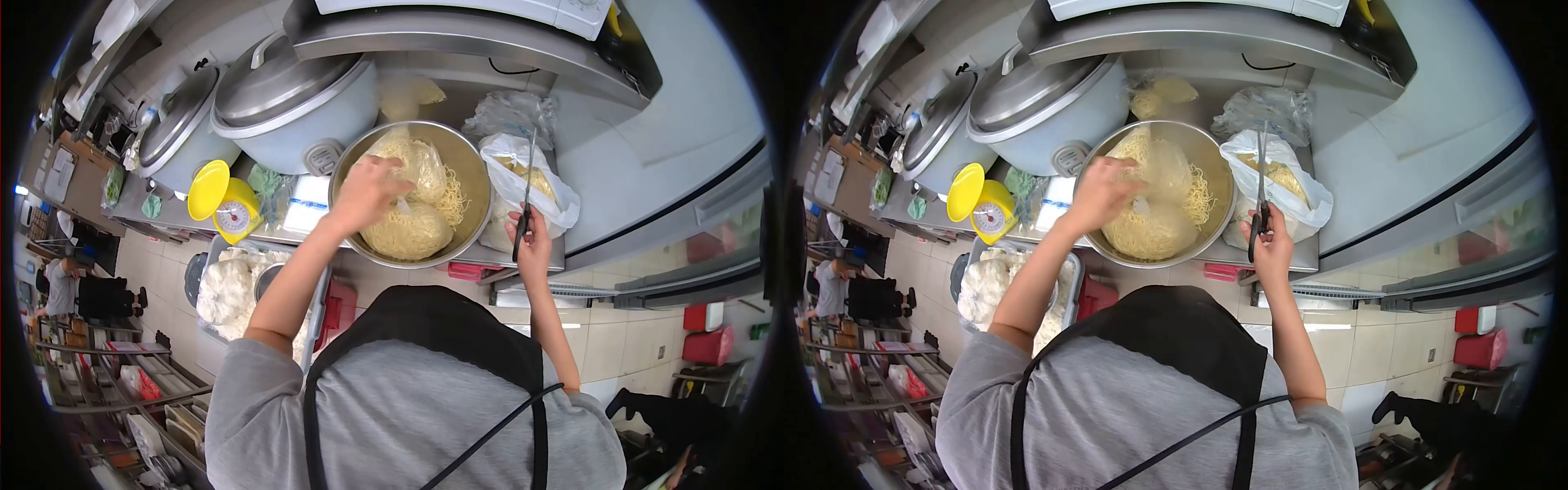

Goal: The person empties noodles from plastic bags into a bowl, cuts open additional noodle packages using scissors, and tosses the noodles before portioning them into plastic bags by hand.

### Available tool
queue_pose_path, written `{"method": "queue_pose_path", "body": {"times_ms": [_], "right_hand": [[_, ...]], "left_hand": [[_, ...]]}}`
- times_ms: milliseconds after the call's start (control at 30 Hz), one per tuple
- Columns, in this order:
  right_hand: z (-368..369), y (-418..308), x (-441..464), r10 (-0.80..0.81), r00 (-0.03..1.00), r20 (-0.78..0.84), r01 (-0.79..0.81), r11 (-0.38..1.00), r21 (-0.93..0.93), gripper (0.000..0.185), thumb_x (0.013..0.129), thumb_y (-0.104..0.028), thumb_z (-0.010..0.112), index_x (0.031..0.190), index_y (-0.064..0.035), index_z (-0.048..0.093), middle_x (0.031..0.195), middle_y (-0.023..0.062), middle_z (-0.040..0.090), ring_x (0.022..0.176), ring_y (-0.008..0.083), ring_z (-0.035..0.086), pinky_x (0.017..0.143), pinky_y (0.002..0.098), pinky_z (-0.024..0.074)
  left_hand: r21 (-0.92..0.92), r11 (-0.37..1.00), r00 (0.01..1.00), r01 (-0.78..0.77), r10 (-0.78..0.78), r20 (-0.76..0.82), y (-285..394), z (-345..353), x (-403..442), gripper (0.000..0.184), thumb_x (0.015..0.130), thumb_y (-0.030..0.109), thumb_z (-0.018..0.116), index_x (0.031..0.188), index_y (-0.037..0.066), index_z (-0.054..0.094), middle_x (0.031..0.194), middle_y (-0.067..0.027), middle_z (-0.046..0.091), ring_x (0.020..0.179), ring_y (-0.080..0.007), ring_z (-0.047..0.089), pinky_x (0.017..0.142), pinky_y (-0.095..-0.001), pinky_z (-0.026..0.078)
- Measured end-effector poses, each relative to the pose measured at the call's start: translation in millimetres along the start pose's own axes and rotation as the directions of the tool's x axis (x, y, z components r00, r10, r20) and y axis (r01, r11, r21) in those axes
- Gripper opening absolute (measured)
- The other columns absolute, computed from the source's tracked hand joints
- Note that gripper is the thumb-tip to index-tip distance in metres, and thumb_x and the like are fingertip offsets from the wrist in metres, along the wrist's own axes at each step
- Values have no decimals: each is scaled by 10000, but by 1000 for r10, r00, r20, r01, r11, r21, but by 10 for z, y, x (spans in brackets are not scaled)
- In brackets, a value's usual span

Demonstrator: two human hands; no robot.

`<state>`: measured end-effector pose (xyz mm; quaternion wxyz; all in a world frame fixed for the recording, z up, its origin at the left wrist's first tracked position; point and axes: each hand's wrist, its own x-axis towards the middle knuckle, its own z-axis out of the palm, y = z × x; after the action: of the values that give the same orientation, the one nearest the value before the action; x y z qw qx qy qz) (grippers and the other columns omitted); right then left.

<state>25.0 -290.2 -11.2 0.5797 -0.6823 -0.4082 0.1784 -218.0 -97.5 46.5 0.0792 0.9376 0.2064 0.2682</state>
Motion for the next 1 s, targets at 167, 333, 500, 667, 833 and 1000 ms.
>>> {"method": "queue_pose_path", "body": {"times_ms": [167,333,500,667,833,1000], "right_hand": [[55,-60,-19,-38,999,22,39,999,-22,510,733,-165,702,1154,-12,459,940,85,633,755,101,580,559,205,421],[5,5,-64,22,997,75,-19,999,-46,565,693,-189,736,1149,1,461,833,69,629,724,114,571,575,216,424],[55,-208,-84,-129,964,232,192,943,-273,639,646,-268,761,1147,-4,465,890,115,577,788,194,555,664,285,441],[492,-403,185,-201,875,440,433,731,-527,785,586,-452,739,1161,-2,453,992,178,522,944,330,495,806,404,414],[1100,-474,540,-300,835,462,536,638,-554,846,586,-522,708,1166,33,441,1011,190,518,962,321,492,821,400,411],[1380,-814,575,-294,796,529,596,530,-603,850,575,-584,688,1100,54,487,989,215,527,930,314,527,821,408,412]], "left_hand": [[340,893,909,-296,154,386,-28,360,-20,224,629,-1,567,827,61,652,968,-89,535,949,-280,482,815,-376,404],[59,988,982,-144,135,129,-390,292,20,115,648,7,585,737,-1,657,805,-109,576,764,-236,549,661,-337,461],[-334,834,894,440,-442,74,-635,-273,467,71,735,24,623,770,-36,637,640,-75,609,504,-113,537,418,-250,427],[-407,748,845,524,-516,140,-672,-473,602,85,752,54,639,791,-21,643,623,-61,597,479,-78,517,402,-222,415],[-413,746,851,523,-480,211,-609,-426,576,112,753,81,643,794,-24,647,655,-68,616,474,-89,532,409,-225,426],[-338,798,866,500,-467,178,-443,-421,615,101,757,82,636,795,-10,657,678,-82,629,475,-102,548,416,-240,440]]}}
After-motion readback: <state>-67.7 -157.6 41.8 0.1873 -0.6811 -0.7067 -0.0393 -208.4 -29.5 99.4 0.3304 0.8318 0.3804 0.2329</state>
